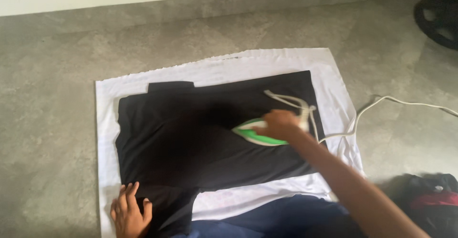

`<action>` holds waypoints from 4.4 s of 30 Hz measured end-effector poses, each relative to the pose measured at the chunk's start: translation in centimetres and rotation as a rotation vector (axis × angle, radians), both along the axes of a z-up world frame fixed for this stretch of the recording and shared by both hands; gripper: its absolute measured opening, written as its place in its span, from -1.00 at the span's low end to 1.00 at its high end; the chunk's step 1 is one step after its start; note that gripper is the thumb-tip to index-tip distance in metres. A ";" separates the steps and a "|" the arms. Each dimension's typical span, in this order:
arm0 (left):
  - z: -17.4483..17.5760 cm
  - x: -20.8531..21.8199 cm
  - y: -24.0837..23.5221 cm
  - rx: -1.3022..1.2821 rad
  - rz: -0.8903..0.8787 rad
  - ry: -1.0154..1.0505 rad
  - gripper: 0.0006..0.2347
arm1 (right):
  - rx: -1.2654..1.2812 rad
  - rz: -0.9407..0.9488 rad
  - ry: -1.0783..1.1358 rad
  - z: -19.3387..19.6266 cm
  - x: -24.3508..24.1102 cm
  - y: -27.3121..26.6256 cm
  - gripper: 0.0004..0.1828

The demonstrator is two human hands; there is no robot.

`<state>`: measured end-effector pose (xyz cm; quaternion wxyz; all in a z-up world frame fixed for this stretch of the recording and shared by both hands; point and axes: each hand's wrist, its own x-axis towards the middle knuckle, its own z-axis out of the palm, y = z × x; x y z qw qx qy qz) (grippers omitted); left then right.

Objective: The person irons a black shirt laid on a white cloth on the floor. They use a green and white iron, moving it back and forth across the fabric while occasionally adjusting the shirt with their left hand.

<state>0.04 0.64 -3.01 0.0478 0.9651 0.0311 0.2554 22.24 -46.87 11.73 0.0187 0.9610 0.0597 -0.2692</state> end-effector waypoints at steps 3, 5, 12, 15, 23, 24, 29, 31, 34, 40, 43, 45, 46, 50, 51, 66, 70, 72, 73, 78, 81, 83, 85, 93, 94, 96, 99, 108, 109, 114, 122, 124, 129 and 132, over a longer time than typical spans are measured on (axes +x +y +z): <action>-0.4 0.0 0.2 0.009 0.015 0.018 -0.44 | -0.085 -0.086 0.029 2.0 -1.4 -7.3 -0.13; -0.1 -0.2 0.0 -0.003 0.022 0.046 -0.44 | -0.117 -0.131 0.077 3.2 -2.0 -8.6 -0.18; 0.1 -0.2 0.0 -0.041 0.001 0.096 -0.44 | -0.029 0.136 0.073 -0.3 -3.4 4.2 -0.06; 0.6 0.0 0.0 -0.037 -0.004 0.091 -0.44 | 0.066 0.154 0.157 2.8 -5.3 13.9 -0.16; 1.3 -0.3 -0.1 -0.105 -0.024 0.141 -0.47 | 0.136 0.144 0.224 0.9 -7.4 13.4 -0.24; 1.4 -0.3 -0.1 -0.126 -0.025 0.162 -0.46 | 0.096 0.116 0.158 -0.3 -7.2 10.5 -0.18; 0.5 0.0 0.2 -0.032 -0.036 0.072 -0.46 | -0.062 0.003 0.091 -0.1 -7.6 -3.8 -0.13; 0.5 0.1 0.2 -0.072 -0.042 0.090 -0.46 | -0.167 -0.015 0.129 1.2 -7.8 -7.5 -0.12; 0.9 0.0 0.1 -0.099 -0.037 0.116 -0.49 | -0.184 0.009 0.111 2.2 -7.9 -5.8 -0.19; 2.1 0.0 -0.6 -0.176 -0.052 0.141 -0.51 | -0.076 0.116 0.107 -0.8 -7.2 9.6 -0.12; 2.6 -0.1 -0.8 -0.162 -0.032 0.136 -0.50 | 0.028 0.205 0.159 -0.7 -8.0 19.4 -0.18; 2.7 0.1 -0.9 -0.156 -0.035 0.120 -0.49 | 0.096 0.225 0.103 -0.8 -7.8 23.4 -0.23; 2.7 0.0 -0.8 -0.149 -0.040 0.105 -0.49 | 0.164 0.242 0.048 -0.8 -7.9 25.6 -0.27; 2.3 0.0 -0.6 -0.170 -0.031 0.116 -0.47 | 0.224 0.002 0.002 -0.4 -3.1 27.4 -0.23; 2.4 0.0 -0.6 -0.162 -0.033 0.108 -0.48 | 0.226 -0.016 -0.031 -0.6 -1.6 26.9 -0.22; 2.9 -0.6 -0.4 -0.205 -0.044 0.203 -0.48 | 0.073 0.006 -0.013 0.5 2.2 21.5 -0.14; 2.5 -0.6 -0.4 -0.186 -0.038 0.224 -0.45 | 0.026 0.142 0.083 1.5 0.1 18.5 -0.11; 2.7 -0.7 -0.5 -0.187 -0.040 0.236 -0.46 | -0.007 0.272 0.092 1.6 -2.6 17.9 -0.11; 2.9 -0.6 -0.5 -0.182 -0.036 0.247 -0.47 | -0.034 0.407 0.100 1.7 -3.8 17.7 -0.11; 2.4 -0.8 -0.2 -0.145 -0.063 0.166 -0.46 | 0.069 0.191 0.074 1.2 -5.6 20.7 -0.15; 2.4 -0.8 -0.5 -0.128 -0.054 0.146 -0.45 | 0.149 0.103 0.045 0.3 -6.2 21.8 -0.17; 2.8 -0.3 -0.8 -0.129 -0.055 0.144 -0.45 | 0.156 0.099 0.022 0.0 -5.9 20.9 -0.20; 2.8 -0.6 -0.8 -0.139 -0.019 0.156 -0.45 | 0.117 0.160 0.031 -0.1 -5.9 19.1 -0.20; 2.9 -0.5 -0.9 -0.165 -0.027 0.169 -0.49 | -0.038 -0.108 0.088 4.1 -4.1 2.4 -0.12; 3.0 -0.6 -1.1 -0.187 -0.020 0.170 -0.49 | -0.071 -0.138 0.125 5.1 -4.0 1.1 -0.12; 3.2 -0.5 -1.1 -0.190 -0.024 0.171 -0.49 | -0.078 -0.106 0.106 4.2 -4.2 0.6 -0.11; 3.4 -0.3 -1.1 -0.191 -0.033 0.173 -0.49 | -0.072 -0.039 0.102 4.2 -4.0 2.8 -0.09; 3.4 -0.6 -1.1 -0.157 -0.038 0.151 -0.49 | 0.061 0.148 0.078 1.8 -4.1 19.0 -0.13; 3.5 -0.5 -1.1 -0.166 -0.042 0.159 -0.49 | 0.092 0.157 0.048 1.4 -3.8 20.7 -0.15; 3.4 -0.6 -0.7 -0.208 -0.049 0.207 -0.49 | 0.155 0.012 0.005 2.5 -0.1 21.3 -0.19; 4.1 -0.5 -1.0 -0.228 -0.026 0.239 -0.48 | -0.009 -0.150 0.031 5.1 3.6 9.0 -0.12; 4.0 -0.3 -1.3 -0.184 -0.021 0.201 -0.48 | -0.048 -0.049 0.046 3.7 4.4 6.6 -0.12; 3.4 -0.3 -1.1 -0.153 -0.026 0.185 -0.47 | -0.022 0.135 0.064 2.2 3.3 14.6 -0.11; 2.1 -0.6 -0.2 -0.101 -0.035 0.179 -0.44 | 0.078 0.218 0.012 -1.6 1.8 23.6 -0.16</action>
